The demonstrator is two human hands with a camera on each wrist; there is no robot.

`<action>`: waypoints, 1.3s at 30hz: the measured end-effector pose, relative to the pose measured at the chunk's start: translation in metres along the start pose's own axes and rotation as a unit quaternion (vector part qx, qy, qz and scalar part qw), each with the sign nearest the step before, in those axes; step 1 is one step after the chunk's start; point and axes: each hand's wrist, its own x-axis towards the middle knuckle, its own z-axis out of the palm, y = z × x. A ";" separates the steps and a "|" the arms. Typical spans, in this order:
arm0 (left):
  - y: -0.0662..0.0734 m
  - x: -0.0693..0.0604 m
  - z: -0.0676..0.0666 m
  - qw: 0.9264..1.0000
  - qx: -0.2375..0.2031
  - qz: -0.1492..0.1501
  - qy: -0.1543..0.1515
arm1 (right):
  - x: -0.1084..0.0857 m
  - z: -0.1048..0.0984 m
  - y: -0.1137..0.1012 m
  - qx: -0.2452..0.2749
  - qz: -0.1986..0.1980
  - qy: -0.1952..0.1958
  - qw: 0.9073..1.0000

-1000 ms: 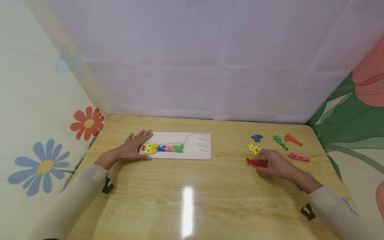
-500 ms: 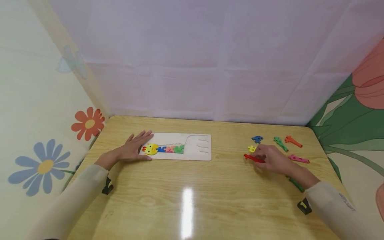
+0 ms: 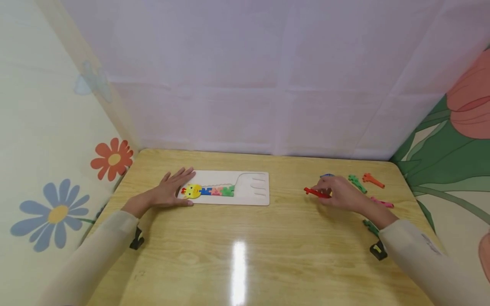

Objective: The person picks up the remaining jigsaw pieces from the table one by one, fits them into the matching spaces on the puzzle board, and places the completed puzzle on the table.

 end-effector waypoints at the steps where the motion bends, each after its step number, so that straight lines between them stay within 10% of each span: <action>1: -0.001 0.001 0.001 1.000 0.001 0.001 0.001 | 0.001 -0.001 0.000 -0.002 0.000 0.002 1.000; 39: -0.001 0.001 0.002 1.000 0.003 0.000 0.006 | 0.069 0.012 -0.013 0.021 0.037 -0.068 0.997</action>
